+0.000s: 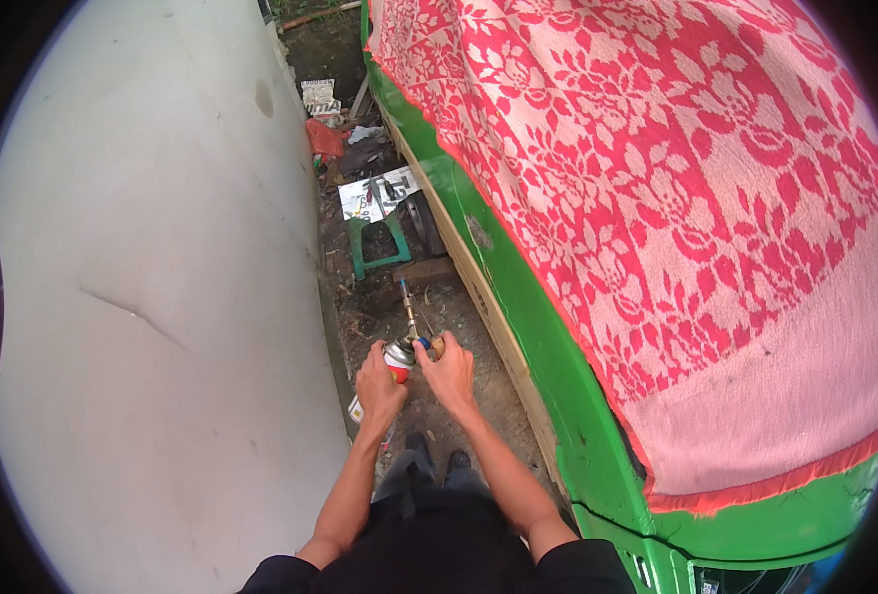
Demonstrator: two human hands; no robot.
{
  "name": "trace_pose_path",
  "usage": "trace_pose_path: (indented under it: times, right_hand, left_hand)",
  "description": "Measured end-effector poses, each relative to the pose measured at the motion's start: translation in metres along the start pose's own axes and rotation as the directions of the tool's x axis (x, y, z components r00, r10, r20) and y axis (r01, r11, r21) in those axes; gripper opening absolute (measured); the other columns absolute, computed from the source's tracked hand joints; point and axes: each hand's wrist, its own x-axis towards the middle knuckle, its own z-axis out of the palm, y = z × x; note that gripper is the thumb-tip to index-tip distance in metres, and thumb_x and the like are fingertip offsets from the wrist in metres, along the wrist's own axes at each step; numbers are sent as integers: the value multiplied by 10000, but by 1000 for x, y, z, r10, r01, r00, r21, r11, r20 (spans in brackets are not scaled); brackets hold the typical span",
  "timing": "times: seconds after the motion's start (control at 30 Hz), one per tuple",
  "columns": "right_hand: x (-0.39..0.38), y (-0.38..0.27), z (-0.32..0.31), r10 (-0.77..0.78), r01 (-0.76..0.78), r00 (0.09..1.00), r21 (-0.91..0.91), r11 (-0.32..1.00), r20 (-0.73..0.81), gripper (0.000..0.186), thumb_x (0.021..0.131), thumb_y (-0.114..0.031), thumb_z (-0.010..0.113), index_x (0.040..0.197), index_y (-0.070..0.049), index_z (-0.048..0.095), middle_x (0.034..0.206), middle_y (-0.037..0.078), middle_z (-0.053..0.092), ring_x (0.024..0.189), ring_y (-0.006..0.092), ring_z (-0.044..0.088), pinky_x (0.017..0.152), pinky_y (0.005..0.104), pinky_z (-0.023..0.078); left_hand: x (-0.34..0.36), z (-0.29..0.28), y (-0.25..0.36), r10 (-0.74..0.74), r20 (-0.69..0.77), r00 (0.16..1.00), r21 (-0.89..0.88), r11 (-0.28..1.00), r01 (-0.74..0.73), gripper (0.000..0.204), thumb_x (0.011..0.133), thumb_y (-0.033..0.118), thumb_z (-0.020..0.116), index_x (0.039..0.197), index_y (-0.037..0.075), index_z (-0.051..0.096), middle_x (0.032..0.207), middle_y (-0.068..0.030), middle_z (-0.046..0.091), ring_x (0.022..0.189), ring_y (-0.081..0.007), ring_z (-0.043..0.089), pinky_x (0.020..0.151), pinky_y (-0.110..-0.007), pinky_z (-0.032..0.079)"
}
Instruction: The person uses a scraper to remove material from a green vehicle panel, then applies a substance with a torch and spreads it with a putty knife. The person repeatedly scrapes and applies material to the same area of the panel.
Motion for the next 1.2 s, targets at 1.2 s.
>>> trace_pose_path:
  times: [1.2]
  right_hand:
    - [-10,41,59,402,-723,687,516,459,606,322,1030,-404,542,896,-113,505,608,-70,347,445,33,280,411,229,213]
  left_hand:
    - [0,-35,-114,-135,-84,987,-73,989,129,742,616,123,836,1293,70,537,1139,-154,652,1077,-355,618,901,-457,473]
